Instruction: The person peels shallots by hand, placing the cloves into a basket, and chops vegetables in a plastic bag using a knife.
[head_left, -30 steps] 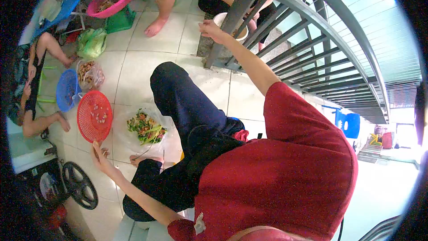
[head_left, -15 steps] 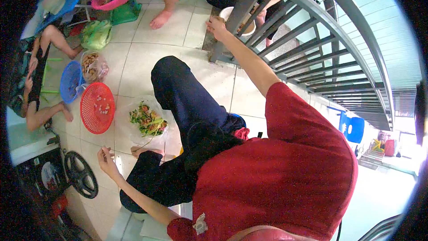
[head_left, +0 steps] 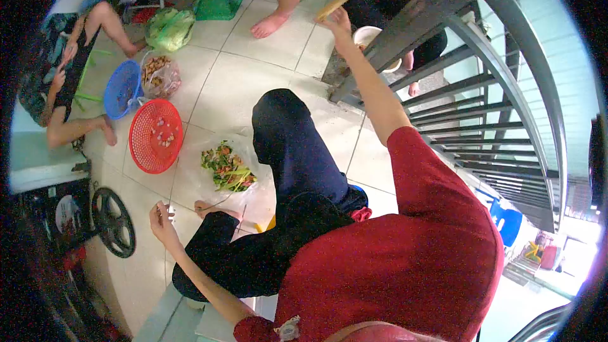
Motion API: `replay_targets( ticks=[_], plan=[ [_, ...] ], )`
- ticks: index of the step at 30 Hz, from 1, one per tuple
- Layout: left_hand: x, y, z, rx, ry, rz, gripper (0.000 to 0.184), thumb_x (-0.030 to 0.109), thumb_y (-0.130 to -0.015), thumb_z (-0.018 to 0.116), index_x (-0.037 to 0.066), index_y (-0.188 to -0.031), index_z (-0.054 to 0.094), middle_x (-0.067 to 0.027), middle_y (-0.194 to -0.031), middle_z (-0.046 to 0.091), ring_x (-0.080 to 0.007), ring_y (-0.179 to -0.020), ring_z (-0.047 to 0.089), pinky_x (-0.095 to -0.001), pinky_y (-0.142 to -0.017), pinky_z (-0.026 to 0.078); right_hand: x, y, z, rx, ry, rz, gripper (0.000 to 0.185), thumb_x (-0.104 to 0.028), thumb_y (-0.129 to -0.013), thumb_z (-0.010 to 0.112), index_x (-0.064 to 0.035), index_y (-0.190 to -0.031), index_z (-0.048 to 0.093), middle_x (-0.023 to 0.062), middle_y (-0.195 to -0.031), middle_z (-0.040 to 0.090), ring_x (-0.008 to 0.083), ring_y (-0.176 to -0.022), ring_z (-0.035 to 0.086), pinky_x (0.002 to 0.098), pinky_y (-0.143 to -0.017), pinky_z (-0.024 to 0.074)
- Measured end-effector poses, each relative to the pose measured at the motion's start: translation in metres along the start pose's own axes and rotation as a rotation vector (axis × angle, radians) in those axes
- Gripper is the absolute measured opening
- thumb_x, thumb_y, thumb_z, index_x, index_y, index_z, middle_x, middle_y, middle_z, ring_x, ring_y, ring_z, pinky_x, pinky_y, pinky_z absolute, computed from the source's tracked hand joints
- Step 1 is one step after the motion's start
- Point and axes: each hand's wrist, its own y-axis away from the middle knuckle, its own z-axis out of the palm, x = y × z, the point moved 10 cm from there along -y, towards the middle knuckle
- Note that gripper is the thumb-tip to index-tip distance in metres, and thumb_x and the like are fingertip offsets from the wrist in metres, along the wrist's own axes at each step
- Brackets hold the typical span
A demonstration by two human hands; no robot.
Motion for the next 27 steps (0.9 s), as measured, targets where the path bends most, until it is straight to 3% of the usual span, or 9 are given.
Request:
replay_targets(
  ticks=[5, 9, 12, 13, 15, 21, 23, 24, 27],
  plan=[
    [-0.004, -0.003, 0.008, -0.026, 0.067, -0.011, 0.034, 0.032, -0.1, 0.06, 0.001, -0.114, 0.064, -0.0068, -0.096, 0.069, -0.0113, -0.072, 0.061, -0.024, -0.063, 0.045, -0.074, 0.038, 0.056, -0.356, -0.509, -0.044, 0.063, 0.017, -0.073, 0.06, -0.0058, -0.131, 0.049, 0.0096, -0.133, 0.054, 0.0304, -0.122, 0.054, 0.0429, -0.11, 0.0407],
    [-0.009, -0.003, 0.009, -0.028, 0.132, -0.038, 0.035, 0.03, -0.1, 0.06, -0.001, -0.116, 0.063, -0.0078, -0.1, 0.069, -0.0113, -0.079, 0.061, -0.0245, -0.068, 0.048, -0.062, 0.055, 0.049, -0.654, -1.015, 0.074, 0.052, -0.006, -0.083, 0.066, -0.005, -0.132, 0.047, 0.0113, -0.132, 0.055, 0.0332, -0.122, 0.052, 0.0485, -0.114, 0.0325],
    [-0.011, 0.003, 0.008, -0.018, 0.141, -0.089, 0.038, 0.029, -0.1, 0.06, -0.002, -0.121, 0.062, -0.0096, -0.107, 0.069, -0.0132, -0.089, 0.062, -0.0263, -0.077, 0.051, -0.034, 0.053, 0.012, -0.298, -0.676, 0.309, 0.034, -0.034, -0.099, 0.053, -0.0057, -0.119, 0.052, 0.0142, -0.116, 0.058, 0.0324, -0.113, 0.055, 0.051, -0.099, 0.0456],
    [-0.017, -0.002, 0.012, -0.035, 0.094, -0.118, 0.036, 0.029, -0.101, 0.057, -0.001, -0.121, 0.063, -0.0085, -0.108, 0.069, -0.014, -0.091, 0.062, -0.0279, -0.079, 0.051, -0.015, 0.041, 0.008, -0.614, -0.865, 0.367, 0.033, -0.036, -0.101, 0.051, -0.0055, -0.113, 0.05, 0.0135, -0.109, 0.058, 0.032, -0.107, 0.056, 0.0501, -0.094, 0.0486],
    [-0.005, -0.005, 0.026, -0.007, 0.271, 0.038, 0.033, 0.028, -0.103, 0.053, 0.002, -0.121, 0.064, -0.0053, -0.104, 0.07, -0.0108, -0.08, 0.059, -0.0267, -0.072, 0.049, -0.079, 0.109, 0.022, -0.073, -0.393, 0.237, 0.04, -0.045, -0.099, 0.055, -0.006, -0.103, 0.051, 0.0073, -0.093, 0.052, 0.0238, -0.085, 0.052, 0.0374, -0.073, 0.0479],
    [0.032, 0.019, 0.057, 0.014, 0.406, -0.029, 0.032, 0.024, -0.105, 0.049, 0.002, -0.122, 0.064, -0.0031, -0.096, 0.066, -0.0089, -0.074, 0.055, -0.0242, -0.068, 0.046, -0.113, 0.19, 0.07, -0.296, -0.535, 0.4, 0.051, -0.059, -0.097, 0.05, -0.0085, -0.099, 0.048, 0.0023, -0.084, 0.043, 0.0152, -0.074, 0.041, 0.0291, -0.063, 0.0369],
    [0.025, 0.029, 0.067, 0.073, 0.512, -0.04, 0.032, 0.023, -0.106, 0.047, 0.001, -0.122, 0.065, -0.0024, -0.089, 0.064, -0.0089, -0.071, 0.054, -0.0229, -0.066, 0.045, -0.126, 0.22, 0.101, -0.675, -0.593, 0.419, 0.057, -0.065, -0.099, 0.037, -0.0093, -0.102, 0.05, 0.0028, -0.088, 0.048, 0.0183, -0.078, 0.047, 0.0302, -0.063, 0.04],
    [0.021, 0.028, 0.079, 0.044, 0.548, -0.075, 0.031, 0.027, -0.105, 0.052, 0.001, -0.12, 0.062, -0.0052, -0.096, 0.066, -0.0101, -0.074, 0.056, -0.0246, -0.069, 0.048, -0.138, 0.234, 0.098, -0.389, -0.31, 0.399, 0.053, -0.061, -0.101, 0.04, -0.0091, -0.105, 0.05, 0.0011, -0.088, 0.046, 0.0159, -0.08, 0.045, 0.0282, -0.064, 0.0382],
    [-0.019, 0.02, 0.092, 0.266, 0.63, -0.12, 0.028, 0.022, -0.103, 0.055, 0.0, -0.121, 0.057, -0.0087, -0.094, 0.067, -0.012, -0.073, 0.06, -0.0258, -0.066, 0.05, -0.162, 0.27, 0.139, -0.626, -0.203, 0.426, 0.046, -0.054, -0.103, 0.043, -0.0087, -0.111, 0.05, 0.0007, -0.091, 0.047, 0.0147, -0.081, 0.045, 0.0274, -0.065, 0.0382]
  ],
)
